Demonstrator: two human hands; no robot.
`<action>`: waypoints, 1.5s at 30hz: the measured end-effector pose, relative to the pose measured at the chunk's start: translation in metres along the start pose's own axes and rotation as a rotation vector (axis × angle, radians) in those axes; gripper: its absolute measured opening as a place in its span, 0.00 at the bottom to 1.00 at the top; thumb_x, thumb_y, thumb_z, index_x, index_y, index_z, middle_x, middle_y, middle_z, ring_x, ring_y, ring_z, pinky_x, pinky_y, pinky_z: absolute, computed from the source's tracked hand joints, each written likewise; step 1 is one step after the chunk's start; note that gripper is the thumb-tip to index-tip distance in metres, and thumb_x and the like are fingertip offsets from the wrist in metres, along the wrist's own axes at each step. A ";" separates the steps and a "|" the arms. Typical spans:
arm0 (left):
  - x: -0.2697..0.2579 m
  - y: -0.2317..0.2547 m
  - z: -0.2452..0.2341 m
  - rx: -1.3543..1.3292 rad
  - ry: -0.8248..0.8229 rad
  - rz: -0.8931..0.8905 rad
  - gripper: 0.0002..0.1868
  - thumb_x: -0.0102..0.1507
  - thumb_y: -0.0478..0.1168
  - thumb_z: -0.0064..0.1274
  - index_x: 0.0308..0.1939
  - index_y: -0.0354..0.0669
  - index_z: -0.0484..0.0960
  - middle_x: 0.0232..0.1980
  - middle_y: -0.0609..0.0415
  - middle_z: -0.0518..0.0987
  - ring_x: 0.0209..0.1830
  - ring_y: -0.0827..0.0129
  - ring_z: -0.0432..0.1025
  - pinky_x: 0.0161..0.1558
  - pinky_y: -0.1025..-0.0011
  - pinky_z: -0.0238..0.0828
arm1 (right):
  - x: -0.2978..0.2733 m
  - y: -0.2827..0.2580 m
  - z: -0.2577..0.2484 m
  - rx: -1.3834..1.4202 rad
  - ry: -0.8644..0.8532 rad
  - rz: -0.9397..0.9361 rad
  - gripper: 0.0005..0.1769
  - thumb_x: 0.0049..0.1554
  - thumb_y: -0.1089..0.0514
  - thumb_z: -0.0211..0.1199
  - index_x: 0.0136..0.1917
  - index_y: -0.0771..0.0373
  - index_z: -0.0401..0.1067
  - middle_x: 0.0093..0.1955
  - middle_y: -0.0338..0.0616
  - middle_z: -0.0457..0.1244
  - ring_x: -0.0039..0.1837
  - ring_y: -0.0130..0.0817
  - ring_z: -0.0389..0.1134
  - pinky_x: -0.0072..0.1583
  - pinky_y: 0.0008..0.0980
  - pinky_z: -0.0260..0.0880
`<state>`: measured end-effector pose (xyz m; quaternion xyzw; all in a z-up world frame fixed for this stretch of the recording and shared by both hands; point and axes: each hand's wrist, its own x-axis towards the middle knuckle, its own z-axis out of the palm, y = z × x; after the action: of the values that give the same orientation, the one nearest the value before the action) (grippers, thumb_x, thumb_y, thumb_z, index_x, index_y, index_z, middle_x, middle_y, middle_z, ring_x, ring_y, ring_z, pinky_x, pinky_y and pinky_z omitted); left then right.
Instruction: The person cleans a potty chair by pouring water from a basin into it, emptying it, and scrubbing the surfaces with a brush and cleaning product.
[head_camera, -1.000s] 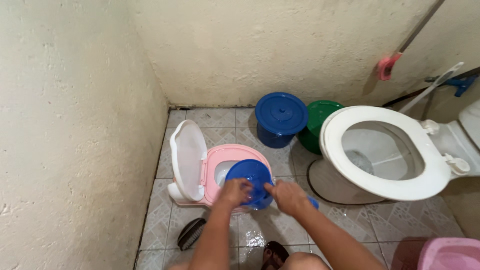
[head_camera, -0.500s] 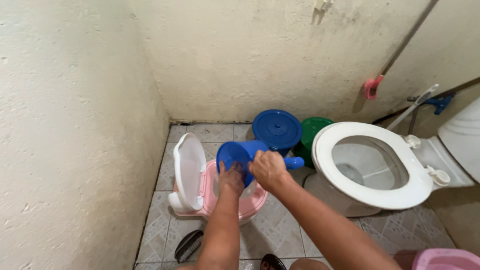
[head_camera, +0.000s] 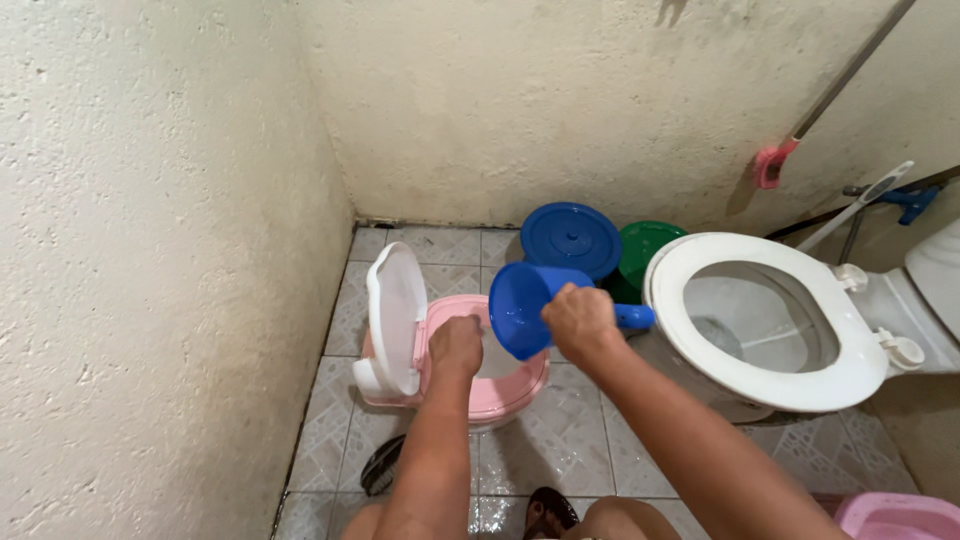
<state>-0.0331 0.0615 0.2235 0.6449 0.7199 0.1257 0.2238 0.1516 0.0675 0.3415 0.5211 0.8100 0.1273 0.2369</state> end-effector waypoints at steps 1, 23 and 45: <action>-0.002 -0.005 0.008 -0.074 0.001 -0.066 0.13 0.65 0.37 0.47 0.49 0.49 0.85 0.56 0.43 0.82 0.58 0.50 0.76 0.58 0.56 0.73 | 0.001 -0.009 -0.003 -0.008 0.002 -0.023 0.11 0.56 0.57 0.63 0.53 0.50 0.79 0.55 0.44 0.68 0.57 0.41 0.72 0.49 0.39 0.75; -0.021 -0.081 0.060 -0.006 -0.236 -0.091 0.27 0.63 0.34 0.51 0.68 0.51 0.74 0.66 0.46 0.76 0.68 0.54 0.70 0.67 0.58 0.68 | -0.036 0.051 0.086 0.377 -0.121 0.123 0.20 0.59 0.57 0.55 0.60 0.38 0.77 0.55 0.45 0.72 0.58 0.45 0.74 0.58 0.44 0.76; -0.071 -0.027 0.075 0.229 -0.319 -0.008 0.30 0.66 0.33 0.45 0.73 0.52 0.64 0.75 0.51 0.63 0.76 0.55 0.58 0.70 0.47 0.59 | -0.059 0.002 0.112 0.188 -0.329 0.008 0.14 0.60 0.51 0.60 0.58 0.48 0.79 0.63 0.41 0.69 0.64 0.40 0.72 0.58 0.40 0.73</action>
<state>-0.0155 -0.0198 0.1567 0.6751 0.6875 -0.0617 0.2604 0.2311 0.0105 0.2610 0.5582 0.7665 -0.0349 0.3159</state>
